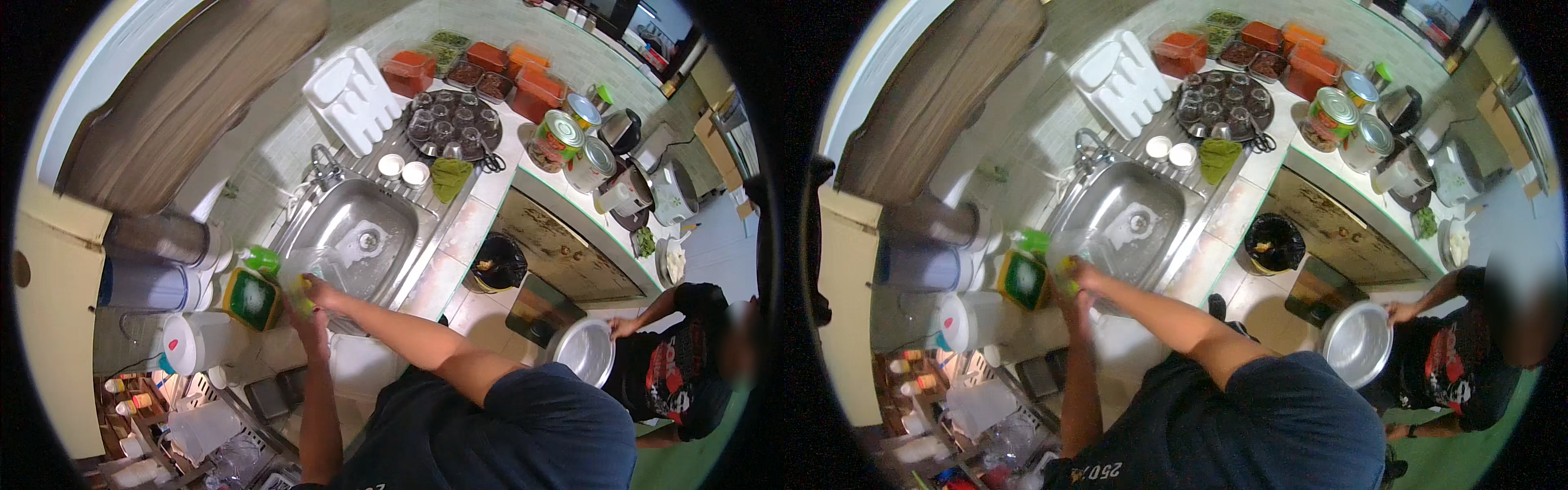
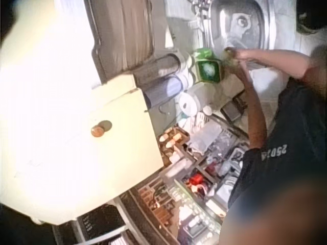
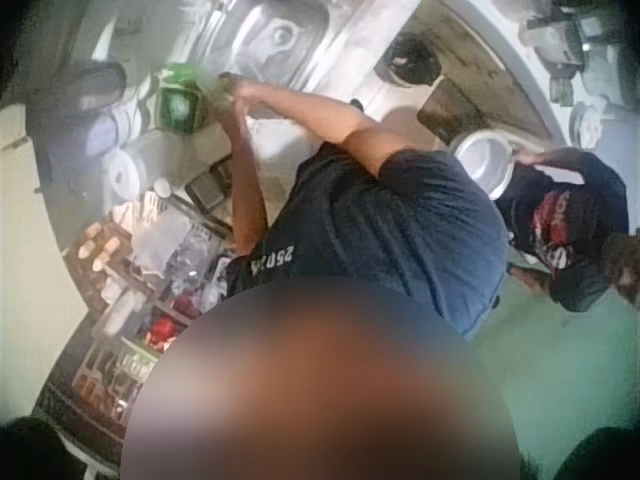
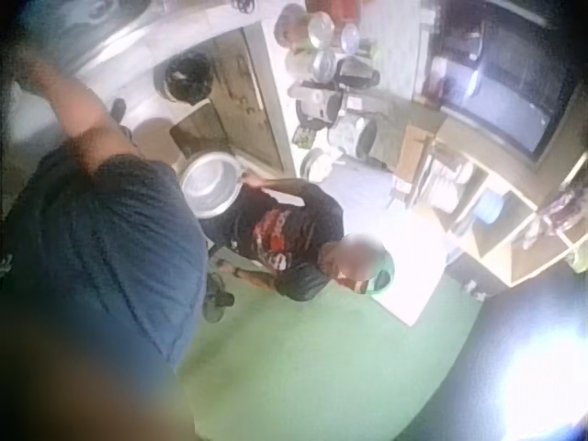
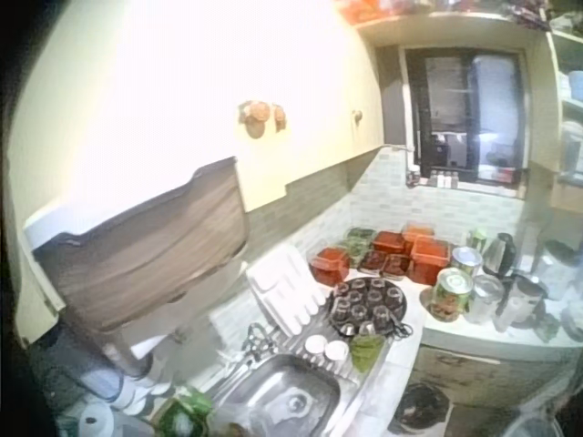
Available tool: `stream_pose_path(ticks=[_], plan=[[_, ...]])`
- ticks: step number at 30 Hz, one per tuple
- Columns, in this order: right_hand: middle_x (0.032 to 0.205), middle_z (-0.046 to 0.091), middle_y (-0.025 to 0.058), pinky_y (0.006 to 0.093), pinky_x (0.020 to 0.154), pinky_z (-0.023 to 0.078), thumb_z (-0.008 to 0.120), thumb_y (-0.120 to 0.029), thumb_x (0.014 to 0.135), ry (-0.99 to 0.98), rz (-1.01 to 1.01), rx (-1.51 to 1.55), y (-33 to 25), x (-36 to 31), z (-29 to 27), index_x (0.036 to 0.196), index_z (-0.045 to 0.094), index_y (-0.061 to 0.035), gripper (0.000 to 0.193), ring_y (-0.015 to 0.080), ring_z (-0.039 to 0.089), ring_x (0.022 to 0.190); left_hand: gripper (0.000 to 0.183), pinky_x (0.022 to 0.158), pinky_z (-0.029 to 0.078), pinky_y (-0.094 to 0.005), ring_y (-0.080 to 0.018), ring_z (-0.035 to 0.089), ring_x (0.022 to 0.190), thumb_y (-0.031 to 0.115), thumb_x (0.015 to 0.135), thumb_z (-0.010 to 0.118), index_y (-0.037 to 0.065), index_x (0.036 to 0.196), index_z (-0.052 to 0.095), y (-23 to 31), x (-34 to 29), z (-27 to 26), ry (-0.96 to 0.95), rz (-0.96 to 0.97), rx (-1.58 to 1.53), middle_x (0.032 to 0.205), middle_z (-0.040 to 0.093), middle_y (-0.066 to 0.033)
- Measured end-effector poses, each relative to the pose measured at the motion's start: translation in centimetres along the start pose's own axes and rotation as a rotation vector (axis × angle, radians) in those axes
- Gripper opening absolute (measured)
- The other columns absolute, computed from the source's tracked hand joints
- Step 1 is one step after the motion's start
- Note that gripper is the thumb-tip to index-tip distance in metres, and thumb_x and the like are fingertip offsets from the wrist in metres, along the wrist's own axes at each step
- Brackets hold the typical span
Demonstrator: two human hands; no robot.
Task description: The person washes various kitchen items in a sink using a sponge and running water. They scrub and rinse a metal strainer, a plastic container, a yellow tray, and a white cup, then place them on a drying rack.
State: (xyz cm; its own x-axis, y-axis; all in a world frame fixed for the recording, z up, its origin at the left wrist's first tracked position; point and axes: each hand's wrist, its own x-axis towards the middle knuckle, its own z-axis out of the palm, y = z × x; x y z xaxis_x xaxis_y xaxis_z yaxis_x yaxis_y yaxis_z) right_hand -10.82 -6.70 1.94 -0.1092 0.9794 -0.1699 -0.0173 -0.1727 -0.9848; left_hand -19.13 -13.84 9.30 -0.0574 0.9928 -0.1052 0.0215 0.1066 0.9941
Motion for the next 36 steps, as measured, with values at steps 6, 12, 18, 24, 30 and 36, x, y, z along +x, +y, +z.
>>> stream_pose_path(ticks=[6,12,18,24,30,36], plan=[[0.108,0.067,0.0122,0.0424,0.080,0.055,0.054,-0.044,0.091,-0.093,0.554,0.950,-2.1,-2.3,-3.4,0.121,0.060,-0.0063,0.049,0.0283,0.064,0.091,0.092,0.114,0.036,-0.0429,-0.0350,0.041,0.138,0.001,0.077,0.065,0.012,0.160,0.026,-1.8,-0.5,0.5,-0.068,-0.019,0.394,0.152,0.040,-0.0210],[0.092,0.069,0.0087,0.0399,0.074,0.053,0.050,-0.046,0.085,0.031,0.515,0.916,-6.7,-1.8,-4.8,0.105,0.066,-0.0095,0.044,0.0264,0.064,0.082,0.085,0.115,0.032,-0.0479,-0.0409,0.040,0.138,0.000,0.074,0.066,0.003,0.153,0.032,-1.8,-1.6,1.9,-0.011,-0.011,0.291,0.147,0.043,-0.0246],[0.096,0.070,0.0052,0.0352,0.072,0.051,0.061,-0.033,0.089,-0.154,0.501,0.705,-8.8,-2.6,-4.4,0.110,0.067,-0.0115,0.032,0.0197,0.065,0.083,0.050,0.097,0.040,-0.0543,-0.0431,0.048,0.116,0.004,0.072,0.074,0.000,0.114,0.047,-0.7,1.1,3.4,0.291,0.218,0.838,0.114,0.051,-0.0222],[0.093,0.069,0.0093,0.0392,0.078,0.053,0.068,-0.013,0.089,-0.050,0.585,0.613,-9.5,3.4,-6.4,0.099,0.070,-0.0063,0.012,0.0242,0.065,0.084,0.038,0.085,0.046,-0.0558,-0.0497,0.056,0.100,0.003,0.082,0.065,-0.002,0.114,0.044,-2.5,1.9,8.2,0.385,0.129,0.891,0.108,0.053,-0.0284],[0.091,0.068,0.0137,0.0471,0.078,0.057,0.060,-0.011,0.091,-0.133,0.738,0.516,-4.8,5.0,-8.0,0.102,0.067,-0.0039,0.015,0.0313,0.067,0.082,0.042,0.087,0.046,-0.0527,-0.0462,0.055,0.103,0.000,0.077,0.066,0.000,0.112,0.043,-5.5,2.4,10.6,0.519,0.020,0.786,0.111,0.053,-0.0251],[0.108,0.064,0.0207,0.0583,0.089,0.055,0.056,-0.013,0.090,-0.083,0.877,0.588,-2.0,10.0,-10.1,0.104,0.060,-0.0006,0.019,0.0378,0.063,0.097,0.051,0.091,0.043,-0.0526,-0.0435,0.052,0.105,-0.004,0.071,0.067,-0.001,0.117,0.044,-8.3,-0.1,14.7,0.766,0.203,0.898,0.112,0.050,-0.0227]])
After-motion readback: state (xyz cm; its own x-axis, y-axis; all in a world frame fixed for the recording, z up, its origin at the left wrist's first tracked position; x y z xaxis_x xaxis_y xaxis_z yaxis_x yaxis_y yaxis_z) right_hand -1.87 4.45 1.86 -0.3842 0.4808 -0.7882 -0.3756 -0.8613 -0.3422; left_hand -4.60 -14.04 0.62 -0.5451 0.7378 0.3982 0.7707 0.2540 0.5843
